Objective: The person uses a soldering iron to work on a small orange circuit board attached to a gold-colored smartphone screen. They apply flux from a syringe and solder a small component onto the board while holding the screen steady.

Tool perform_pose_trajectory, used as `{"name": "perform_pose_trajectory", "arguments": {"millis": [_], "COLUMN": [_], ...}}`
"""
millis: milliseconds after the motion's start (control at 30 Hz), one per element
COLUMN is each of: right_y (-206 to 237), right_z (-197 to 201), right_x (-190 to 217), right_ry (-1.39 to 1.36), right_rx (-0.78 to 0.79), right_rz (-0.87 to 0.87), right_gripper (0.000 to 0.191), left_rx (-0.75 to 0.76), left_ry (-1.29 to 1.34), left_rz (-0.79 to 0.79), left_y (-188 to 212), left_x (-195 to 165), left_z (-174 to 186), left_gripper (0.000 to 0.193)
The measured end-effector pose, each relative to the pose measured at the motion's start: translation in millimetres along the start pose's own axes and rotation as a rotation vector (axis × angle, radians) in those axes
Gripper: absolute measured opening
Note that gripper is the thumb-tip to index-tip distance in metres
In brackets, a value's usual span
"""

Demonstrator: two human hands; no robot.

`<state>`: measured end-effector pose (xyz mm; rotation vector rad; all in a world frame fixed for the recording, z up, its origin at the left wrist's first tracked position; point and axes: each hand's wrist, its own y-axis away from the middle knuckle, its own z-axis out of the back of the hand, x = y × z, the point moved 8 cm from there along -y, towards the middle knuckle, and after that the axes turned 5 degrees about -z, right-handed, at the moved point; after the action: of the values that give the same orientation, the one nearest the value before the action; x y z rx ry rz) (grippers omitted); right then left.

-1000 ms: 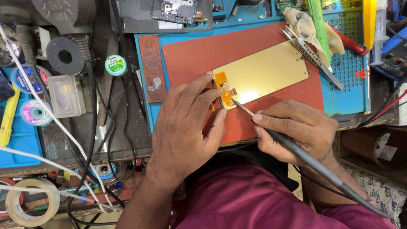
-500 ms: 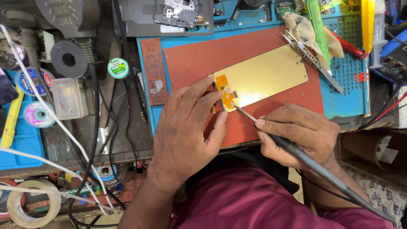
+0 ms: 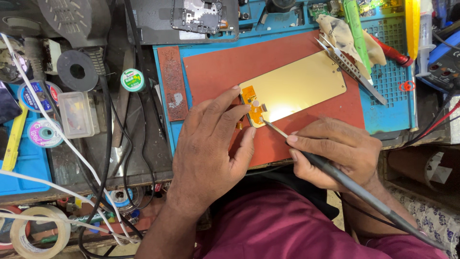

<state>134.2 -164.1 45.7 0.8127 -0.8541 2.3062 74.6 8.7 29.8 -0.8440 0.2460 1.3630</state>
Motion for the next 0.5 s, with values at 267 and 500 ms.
{"name": "perform_pose_trajectory", "arguments": {"millis": [267, 500], "right_y": [-0.2, 1.2], "right_z": [-0.8, -0.8], "right_x": [0.9, -0.1], "right_ry": [0.035, 0.022], "right_rx": [-0.002, -0.001], "right_rz": [0.002, -0.014], "right_gripper": [0.022, 0.022], "left_rx": [-0.001, -0.001], "left_ry": [-0.009, -0.019], "left_rz": [0.007, 0.009], "left_y": [0.5, 1.3], "left_x": [1.1, 0.9], "left_z": [-2.1, -1.7], "left_gripper": [0.036, 0.037]}}
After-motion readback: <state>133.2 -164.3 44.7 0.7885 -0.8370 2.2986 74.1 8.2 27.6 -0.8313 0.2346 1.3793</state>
